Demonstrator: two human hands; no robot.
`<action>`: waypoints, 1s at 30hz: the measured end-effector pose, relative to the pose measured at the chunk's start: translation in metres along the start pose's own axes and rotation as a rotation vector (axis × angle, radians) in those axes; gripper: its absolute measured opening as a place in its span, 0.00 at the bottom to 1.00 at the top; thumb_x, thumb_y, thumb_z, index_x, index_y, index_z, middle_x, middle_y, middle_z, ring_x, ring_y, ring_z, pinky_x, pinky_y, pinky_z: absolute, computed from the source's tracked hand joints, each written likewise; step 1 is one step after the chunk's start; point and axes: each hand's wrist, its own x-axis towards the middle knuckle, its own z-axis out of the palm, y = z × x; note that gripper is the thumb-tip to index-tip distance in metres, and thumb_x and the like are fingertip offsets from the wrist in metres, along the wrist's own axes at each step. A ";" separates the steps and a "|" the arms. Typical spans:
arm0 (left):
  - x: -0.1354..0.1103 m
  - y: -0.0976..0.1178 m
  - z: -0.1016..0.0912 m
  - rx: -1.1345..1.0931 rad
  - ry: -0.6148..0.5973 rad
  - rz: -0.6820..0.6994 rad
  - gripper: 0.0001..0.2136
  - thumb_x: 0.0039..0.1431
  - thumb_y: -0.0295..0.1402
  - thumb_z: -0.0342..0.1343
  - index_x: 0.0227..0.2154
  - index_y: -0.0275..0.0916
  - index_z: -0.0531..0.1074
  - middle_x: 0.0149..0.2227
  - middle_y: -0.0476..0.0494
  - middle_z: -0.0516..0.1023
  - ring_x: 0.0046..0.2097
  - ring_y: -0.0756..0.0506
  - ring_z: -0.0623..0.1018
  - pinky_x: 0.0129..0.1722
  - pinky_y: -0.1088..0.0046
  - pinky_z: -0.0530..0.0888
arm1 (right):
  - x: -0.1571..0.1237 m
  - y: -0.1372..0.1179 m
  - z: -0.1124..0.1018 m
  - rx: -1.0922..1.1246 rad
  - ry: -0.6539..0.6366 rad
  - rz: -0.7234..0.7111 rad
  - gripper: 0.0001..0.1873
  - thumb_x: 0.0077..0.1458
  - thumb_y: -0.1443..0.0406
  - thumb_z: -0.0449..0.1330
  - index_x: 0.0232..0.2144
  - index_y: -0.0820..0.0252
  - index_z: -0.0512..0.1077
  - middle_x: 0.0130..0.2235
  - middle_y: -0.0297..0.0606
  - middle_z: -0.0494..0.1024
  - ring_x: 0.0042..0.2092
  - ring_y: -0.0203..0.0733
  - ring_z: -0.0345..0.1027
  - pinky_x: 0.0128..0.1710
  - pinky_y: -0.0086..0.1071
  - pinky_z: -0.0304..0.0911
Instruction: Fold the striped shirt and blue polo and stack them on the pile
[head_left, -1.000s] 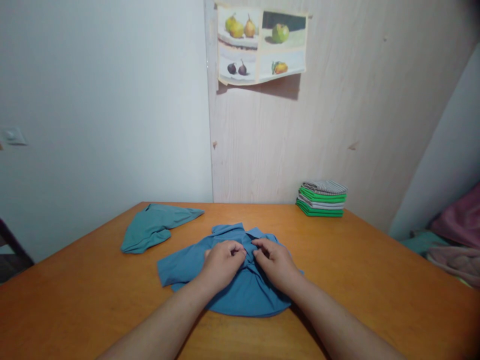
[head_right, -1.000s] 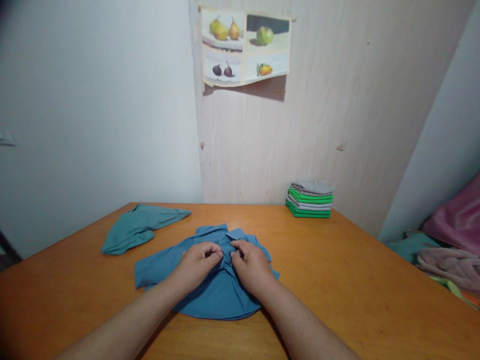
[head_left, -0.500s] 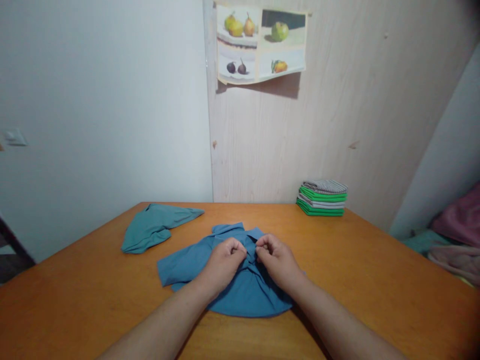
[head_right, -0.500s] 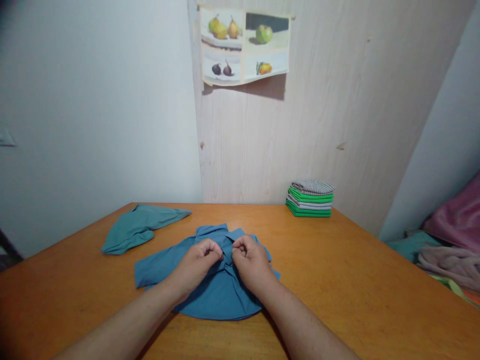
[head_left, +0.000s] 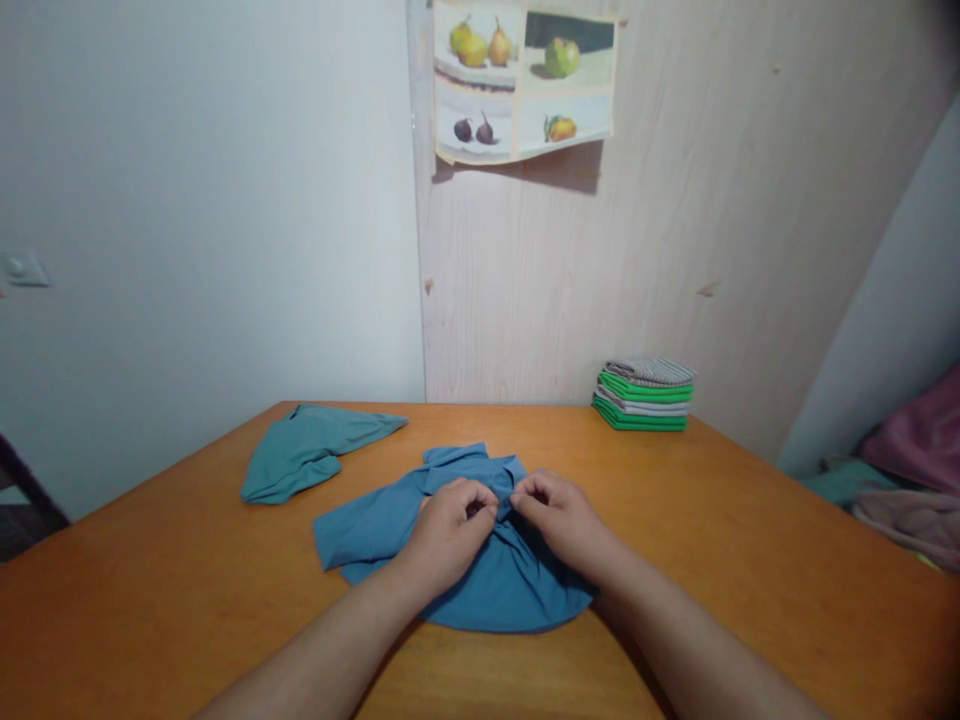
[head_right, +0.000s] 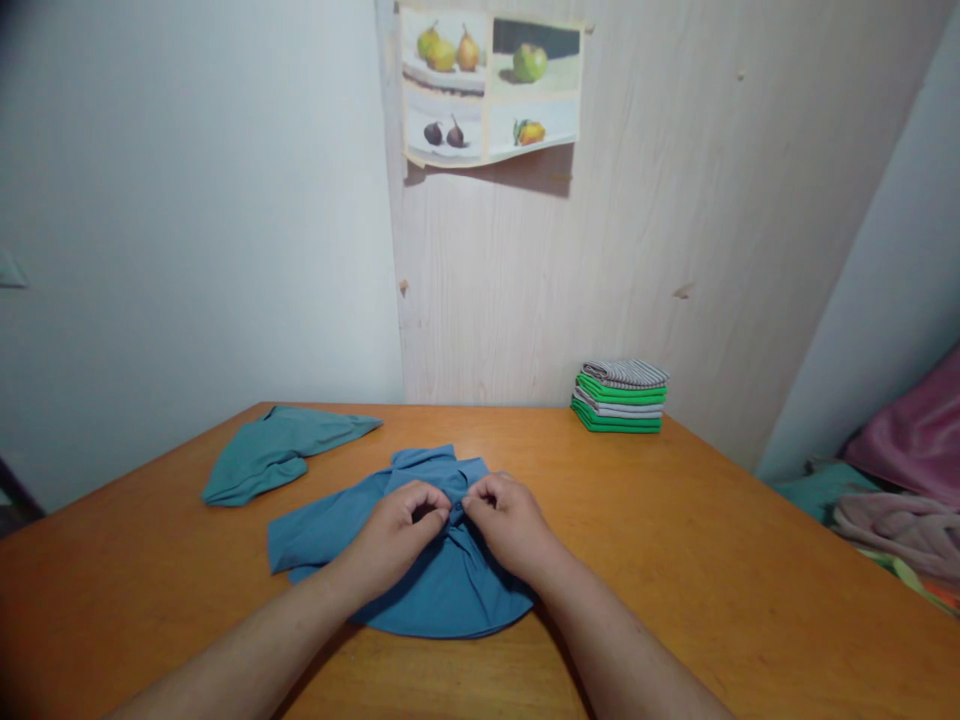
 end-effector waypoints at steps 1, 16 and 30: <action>0.000 0.003 -0.001 -0.024 0.018 -0.016 0.05 0.56 0.32 0.55 0.30 0.39 0.74 0.31 0.48 0.75 0.35 0.47 0.73 0.36 0.73 0.67 | -0.001 -0.004 0.000 0.089 -0.014 0.035 0.10 0.55 0.59 0.59 0.25 0.58 0.70 0.25 0.30 0.68 0.29 0.36 0.61 0.30 0.29 0.56; -0.004 0.033 -0.004 -0.436 0.037 -0.224 0.12 0.51 0.40 0.61 0.24 0.38 0.66 0.23 0.55 0.61 0.27 0.52 0.61 0.27 0.76 0.59 | -0.011 -0.026 0.004 0.242 0.036 0.073 0.12 0.55 0.55 0.60 0.30 0.58 0.69 0.24 0.28 0.65 0.26 0.34 0.57 0.26 0.28 0.54; -0.003 0.029 -0.007 -0.454 -0.010 -0.252 0.10 0.51 0.38 0.58 0.23 0.39 0.65 0.22 0.55 0.59 0.27 0.52 0.58 0.27 0.75 0.56 | -0.013 -0.025 0.012 0.185 0.053 0.076 0.09 0.53 0.59 0.60 0.26 0.58 0.70 0.22 0.28 0.66 0.25 0.33 0.57 0.25 0.28 0.53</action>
